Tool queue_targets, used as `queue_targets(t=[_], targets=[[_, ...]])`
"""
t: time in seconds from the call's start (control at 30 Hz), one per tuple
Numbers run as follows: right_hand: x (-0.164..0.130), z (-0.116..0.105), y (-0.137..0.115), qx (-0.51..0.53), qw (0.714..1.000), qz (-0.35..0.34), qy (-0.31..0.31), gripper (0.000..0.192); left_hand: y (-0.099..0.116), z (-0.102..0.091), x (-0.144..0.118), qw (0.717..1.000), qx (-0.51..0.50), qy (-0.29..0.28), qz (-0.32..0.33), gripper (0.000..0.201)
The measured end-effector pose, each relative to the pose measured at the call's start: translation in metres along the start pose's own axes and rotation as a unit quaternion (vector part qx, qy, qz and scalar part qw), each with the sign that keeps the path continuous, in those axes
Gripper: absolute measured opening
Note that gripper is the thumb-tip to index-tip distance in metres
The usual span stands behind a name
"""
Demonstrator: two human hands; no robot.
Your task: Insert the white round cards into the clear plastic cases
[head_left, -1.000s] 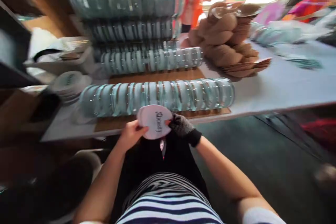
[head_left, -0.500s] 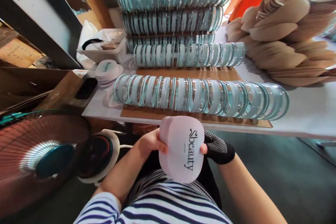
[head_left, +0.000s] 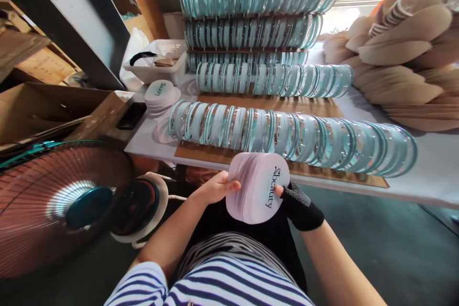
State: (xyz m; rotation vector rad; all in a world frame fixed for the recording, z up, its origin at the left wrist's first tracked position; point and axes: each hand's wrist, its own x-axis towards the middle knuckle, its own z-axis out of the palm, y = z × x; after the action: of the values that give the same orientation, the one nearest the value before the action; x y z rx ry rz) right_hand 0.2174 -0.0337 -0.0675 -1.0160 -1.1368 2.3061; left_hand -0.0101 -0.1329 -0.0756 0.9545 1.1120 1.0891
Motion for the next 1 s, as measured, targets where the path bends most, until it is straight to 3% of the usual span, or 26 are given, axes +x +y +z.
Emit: queue_targets(t=[0.2,0.33,0.5,0.73,1.0], targets=[[0.005,-0.002,0.009,0.016,0.999,0.021,-0.029,0.056,-0.003,0.005,0.001,0.999,-0.011,-0.036,0.012,0.075],[0.008,-0.007,0.001,-0.038,0.999,-0.001,0.012,0.052,0.006,0.005,-0.004,0.997,0.079,-0.009,0.021,0.067],[0.008,-0.006,-0.01,-0.077,0.997,-0.003,0.008,0.053,0.021,-0.001,-0.011,0.987,0.156,0.001,0.03,0.06],[0.006,-0.003,-0.001,-0.027,0.997,0.027,-0.072,0.056,0.011,-0.002,-0.01,0.999,0.016,-0.038,0.01,0.073],[0.011,-0.001,0.011,0.014,0.994,0.04,-0.103,0.051,0.003,-0.001,-0.007,0.996,-0.033,-0.075,0.024,0.076]])
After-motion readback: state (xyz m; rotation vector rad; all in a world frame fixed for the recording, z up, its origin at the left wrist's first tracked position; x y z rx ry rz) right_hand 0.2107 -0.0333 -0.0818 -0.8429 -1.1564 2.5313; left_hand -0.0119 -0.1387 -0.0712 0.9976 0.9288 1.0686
